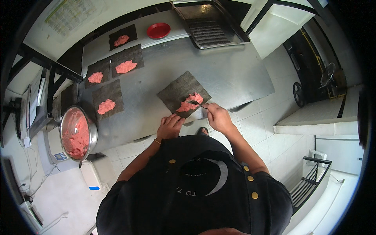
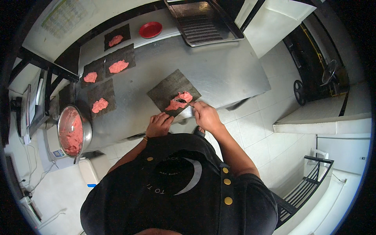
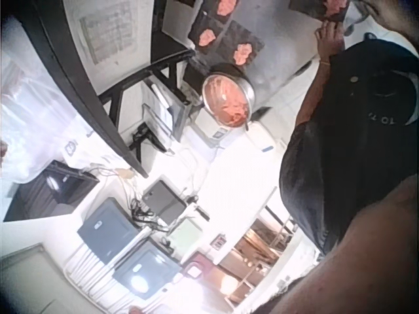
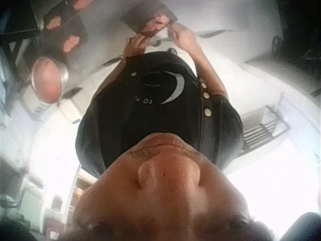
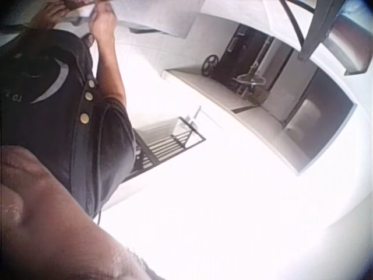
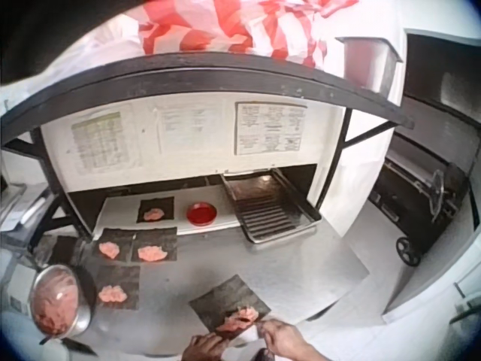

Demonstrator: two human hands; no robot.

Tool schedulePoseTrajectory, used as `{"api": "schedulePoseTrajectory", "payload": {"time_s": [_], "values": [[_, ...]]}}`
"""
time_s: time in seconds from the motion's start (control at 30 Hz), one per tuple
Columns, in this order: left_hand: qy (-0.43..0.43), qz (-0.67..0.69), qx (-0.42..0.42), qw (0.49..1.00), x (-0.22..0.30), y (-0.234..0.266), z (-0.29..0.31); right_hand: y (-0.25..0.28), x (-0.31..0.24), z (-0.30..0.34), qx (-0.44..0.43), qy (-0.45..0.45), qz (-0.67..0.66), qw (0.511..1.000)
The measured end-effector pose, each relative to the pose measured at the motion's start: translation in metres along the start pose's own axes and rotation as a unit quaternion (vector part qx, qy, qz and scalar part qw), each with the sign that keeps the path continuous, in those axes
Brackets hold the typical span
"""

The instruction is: The person spreads a pink paste onto seaweed sheets using a spoon and then rolls the sheets into cylinders by hand.

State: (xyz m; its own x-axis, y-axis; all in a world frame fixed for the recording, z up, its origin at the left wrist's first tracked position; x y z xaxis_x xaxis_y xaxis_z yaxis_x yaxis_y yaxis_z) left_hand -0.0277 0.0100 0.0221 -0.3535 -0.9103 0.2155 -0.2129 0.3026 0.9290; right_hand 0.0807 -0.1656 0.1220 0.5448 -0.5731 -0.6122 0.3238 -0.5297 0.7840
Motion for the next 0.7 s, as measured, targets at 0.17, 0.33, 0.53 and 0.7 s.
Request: {"api": "schedulePoseTrajectory", "payload": {"time_s": [0.17,0.33,0.53,0.7], "values": [[0.008,0.009,-0.013,1.0,-0.002,-0.004,0.001,0.001,0.004,0.004,0.035,-0.018,0.001,0.999],[0.01,0.012,0.013,1.0,0.003,0.015,-0.005,0.001,0.005,0.006,0.051,-0.034,0.006,0.998],[-0.008,0.004,0.033,0.999,-0.001,0.01,-0.002,-0.001,0.005,0.005,0.059,-0.05,0.014,0.997],[-0.01,0.028,0.008,1.0,-0.002,0.006,0.0,0.0,0.0,0.006,0.067,-0.067,0.022,0.995]]}}
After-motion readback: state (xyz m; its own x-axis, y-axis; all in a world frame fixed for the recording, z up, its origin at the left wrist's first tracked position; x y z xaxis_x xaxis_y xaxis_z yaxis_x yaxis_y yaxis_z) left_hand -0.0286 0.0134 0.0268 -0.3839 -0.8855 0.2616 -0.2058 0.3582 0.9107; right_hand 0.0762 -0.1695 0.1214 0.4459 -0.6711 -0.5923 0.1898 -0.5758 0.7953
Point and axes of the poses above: each hand's wrist, its own z-axis away from the middle knuckle, its own y-axis out of the back of the hand, x = y × z, the point moved 10 cm from there along -z, towards the middle knuckle, and after that the axes turned 5 degrees about -x, right-handed, at the moved point
